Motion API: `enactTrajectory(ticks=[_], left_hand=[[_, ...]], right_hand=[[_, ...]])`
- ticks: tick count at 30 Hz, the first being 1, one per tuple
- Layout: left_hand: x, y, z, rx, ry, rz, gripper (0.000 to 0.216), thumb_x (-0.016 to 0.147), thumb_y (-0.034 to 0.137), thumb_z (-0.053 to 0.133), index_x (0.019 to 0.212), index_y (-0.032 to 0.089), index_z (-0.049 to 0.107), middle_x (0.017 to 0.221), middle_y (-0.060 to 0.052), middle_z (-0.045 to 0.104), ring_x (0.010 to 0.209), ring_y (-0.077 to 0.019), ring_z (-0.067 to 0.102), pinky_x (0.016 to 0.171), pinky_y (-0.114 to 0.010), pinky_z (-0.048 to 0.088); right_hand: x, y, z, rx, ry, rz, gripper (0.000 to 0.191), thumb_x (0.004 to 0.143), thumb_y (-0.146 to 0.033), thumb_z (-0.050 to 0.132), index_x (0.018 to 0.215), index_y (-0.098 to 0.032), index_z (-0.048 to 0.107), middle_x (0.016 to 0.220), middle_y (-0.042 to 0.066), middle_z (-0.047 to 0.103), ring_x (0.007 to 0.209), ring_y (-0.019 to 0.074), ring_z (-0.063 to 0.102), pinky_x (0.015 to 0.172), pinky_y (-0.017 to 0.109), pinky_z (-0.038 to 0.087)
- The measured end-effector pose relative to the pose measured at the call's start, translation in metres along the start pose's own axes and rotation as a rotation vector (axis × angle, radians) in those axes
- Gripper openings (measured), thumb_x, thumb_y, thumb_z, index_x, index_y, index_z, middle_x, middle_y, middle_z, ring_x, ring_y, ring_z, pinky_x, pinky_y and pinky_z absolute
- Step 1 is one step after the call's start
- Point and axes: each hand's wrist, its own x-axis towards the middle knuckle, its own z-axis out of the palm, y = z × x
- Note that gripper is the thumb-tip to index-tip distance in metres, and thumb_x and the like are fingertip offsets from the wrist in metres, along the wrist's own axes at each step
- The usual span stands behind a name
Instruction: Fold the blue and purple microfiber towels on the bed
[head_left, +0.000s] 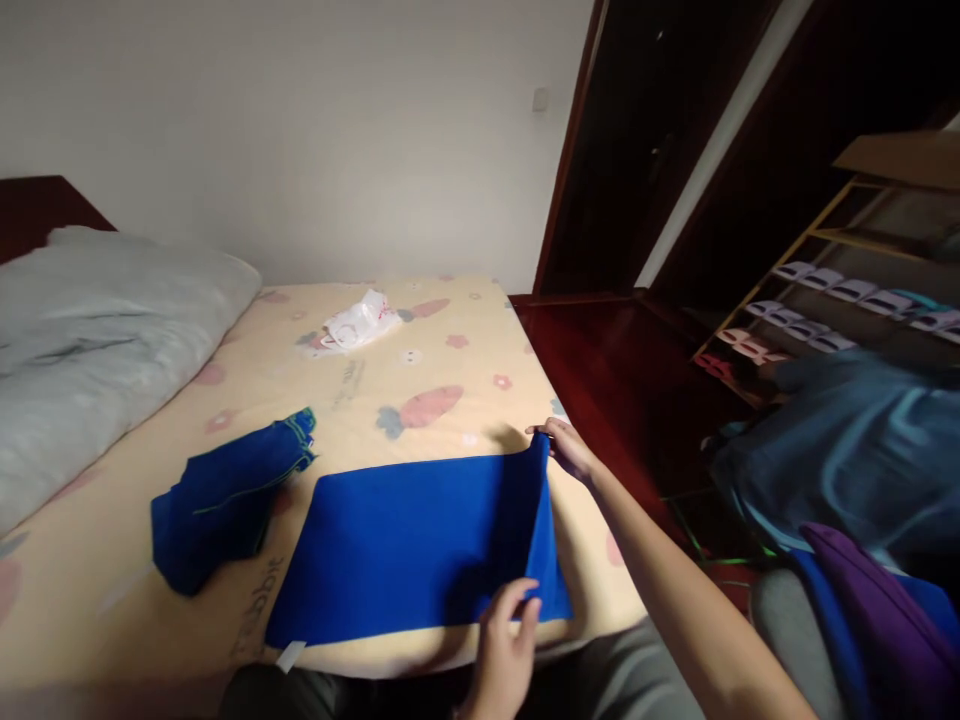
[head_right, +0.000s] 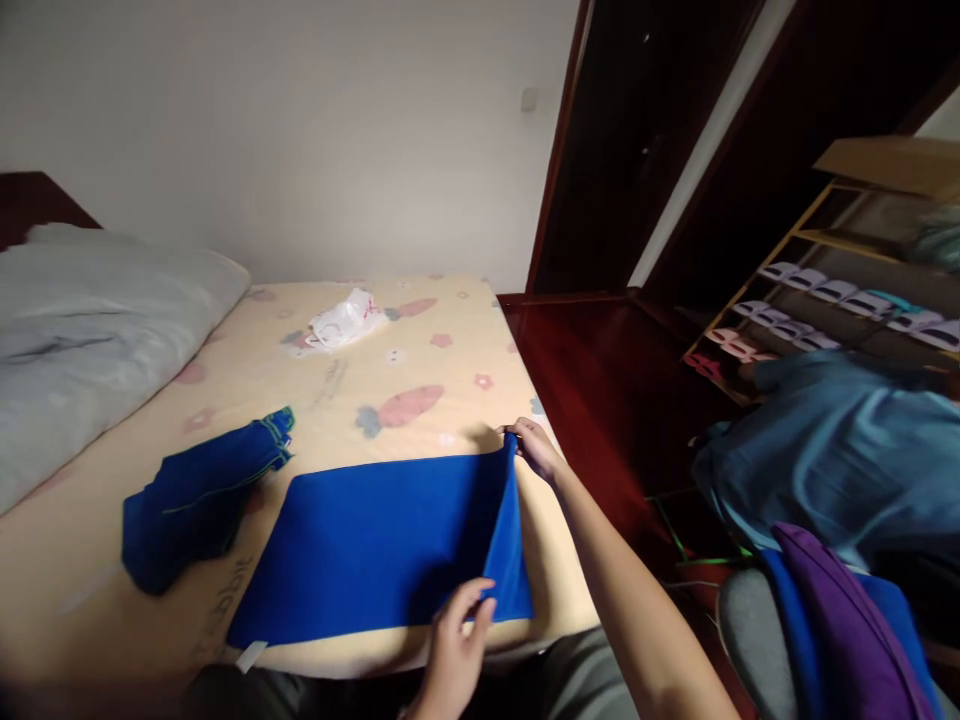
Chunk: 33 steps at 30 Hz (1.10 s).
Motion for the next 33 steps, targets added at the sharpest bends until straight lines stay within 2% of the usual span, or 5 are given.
enactTrajectory(ticks=[6,10,14,21,33], left_hand=[[-0.026,-0.048,-0.157,-0.009,0.372,-0.247,0.063,0.082,0.059,0.064,0.128,0.017,0.06,0.091,-0.01,0.076,0.085,-0.0231,0.074,0.075,-0.03,0.059],[-0.043,-0.081,-0.243,0.205,0.57,-0.351,0.054,0.075,0.065,0.064,0.102,0.019,0.072,0.1,-0.012,0.077,0.095,-0.0305,0.073,0.08,-0.037,0.06],[-0.051,-0.109,-0.296,0.429,0.672,-0.372,0.048,0.077,0.065,0.057,0.092,0.021,0.073,0.091,-0.01,0.077,0.086,-0.03,0.073,0.076,-0.038,0.059],[-0.056,-0.14,-0.313,0.591,0.78,-0.308,0.041,0.077,0.059,0.052,0.077,0.023,0.07,0.09,-0.011,0.074,0.085,-0.0288,0.07,0.08,-0.042,0.057],[-0.065,-0.133,-0.311,0.334,0.791,-0.442,0.052,0.072,0.069,0.058,0.084,0.021,0.072,0.086,-0.01,0.077,0.082,-0.0285,0.073,0.073,-0.036,0.057]], right_hand=[[0.013,-0.005,0.171,-0.214,-0.352,-0.113,0.033,0.076,-0.049,0.069,0.068,-0.018,0.059,0.051,-0.004,0.058,0.047,0.0104,0.051,0.05,0.022,0.039],[0.027,0.022,0.278,-0.504,-0.506,-0.312,0.025,0.085,-0.04,0.063,0.082,-0.017,0.072,0.078,0.003,0.073,0.067,0.0154,0.064,0.064,0.025,0.048],[0.038,0.055,0.355,-0.784,-0.531,-0.383,0.026,0.084,-0.018,0.063,0.108,-0.02,0.072,0.104,0.004,0.075,0.092,0.0173,0.068,0.083,0.025,0.049],[0.044,0.101,0.417,-0.957,-0.545,-0.311,0.015,0.087,-0.022,0.063,0.096,-0.022,0.075,0.099,0.006,0.075,0.096,0.0221,0.067,0.085,0.03,0.049],[0.041,0.111,0.432,-0.909,-0.606,-0.296,0.008,0.081,-0.012,0.065,0.083,-0.018,0.071,0.092,0.004,0.073,0.089,0.0167,0.065,0.083,0.025,0.046]])
